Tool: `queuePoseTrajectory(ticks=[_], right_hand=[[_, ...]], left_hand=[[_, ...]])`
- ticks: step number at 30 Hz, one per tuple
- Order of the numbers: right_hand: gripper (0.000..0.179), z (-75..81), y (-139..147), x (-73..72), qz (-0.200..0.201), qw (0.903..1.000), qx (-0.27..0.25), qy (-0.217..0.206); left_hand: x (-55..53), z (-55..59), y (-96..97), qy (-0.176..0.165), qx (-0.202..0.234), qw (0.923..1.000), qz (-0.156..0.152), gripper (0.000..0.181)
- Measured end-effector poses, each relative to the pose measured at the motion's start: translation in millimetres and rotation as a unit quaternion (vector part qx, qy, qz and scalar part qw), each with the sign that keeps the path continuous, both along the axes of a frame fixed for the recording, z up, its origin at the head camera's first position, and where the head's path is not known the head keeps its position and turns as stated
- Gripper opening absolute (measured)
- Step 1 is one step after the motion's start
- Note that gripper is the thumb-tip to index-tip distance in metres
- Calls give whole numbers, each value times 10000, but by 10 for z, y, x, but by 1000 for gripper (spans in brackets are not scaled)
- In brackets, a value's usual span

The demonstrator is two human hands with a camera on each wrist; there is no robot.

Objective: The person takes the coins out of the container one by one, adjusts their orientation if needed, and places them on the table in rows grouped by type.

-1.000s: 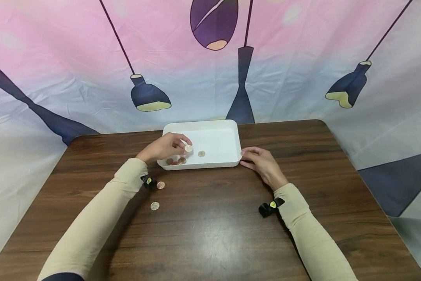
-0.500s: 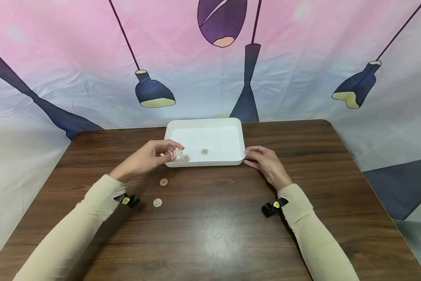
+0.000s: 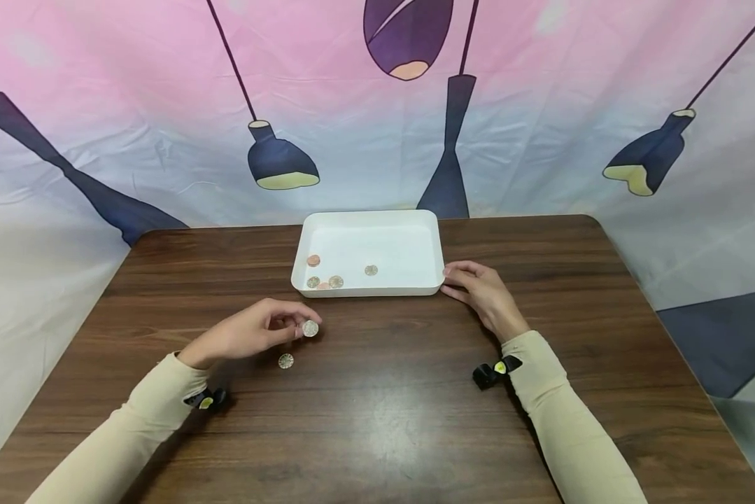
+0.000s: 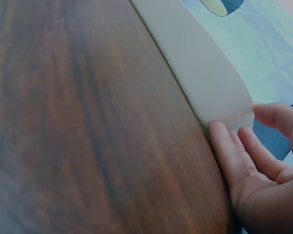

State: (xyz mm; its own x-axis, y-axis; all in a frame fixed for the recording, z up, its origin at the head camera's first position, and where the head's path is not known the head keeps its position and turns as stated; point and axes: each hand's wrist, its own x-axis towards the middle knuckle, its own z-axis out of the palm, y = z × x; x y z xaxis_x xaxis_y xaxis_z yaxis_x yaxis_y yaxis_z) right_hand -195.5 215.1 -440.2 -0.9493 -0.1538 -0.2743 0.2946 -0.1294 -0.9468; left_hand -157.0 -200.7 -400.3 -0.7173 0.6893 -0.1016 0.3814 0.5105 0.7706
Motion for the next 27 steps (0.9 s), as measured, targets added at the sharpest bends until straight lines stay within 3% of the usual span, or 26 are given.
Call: queuePoseTrajectory(ticks=[9, 14, 18, 22, 27], right_hand=[[35, -24, 9, 0, -41, 9999, -125, -24], [34, -7, 13, -23, -49, 9999, -123, 36], [36, 10, 11, -41, -50, 9999, -66, 64], [39, 10, 3, -38, -34, 10000, -26, 81], [38, -22, 9, -7, -31, 10000, -30, 45]], left_hand=[[164, -62, 126, 145, -380, 9986, -337, 31], [155, -40, 189, 489, -545, 9957, -575, 29], [126, -34, 226, 571, -593, 9938, -751, 26], [113, -62, 260, 649, -571, 9912, -1005, 22], [152, -121, 293, 993, -595, 9865, -1159, 21]])
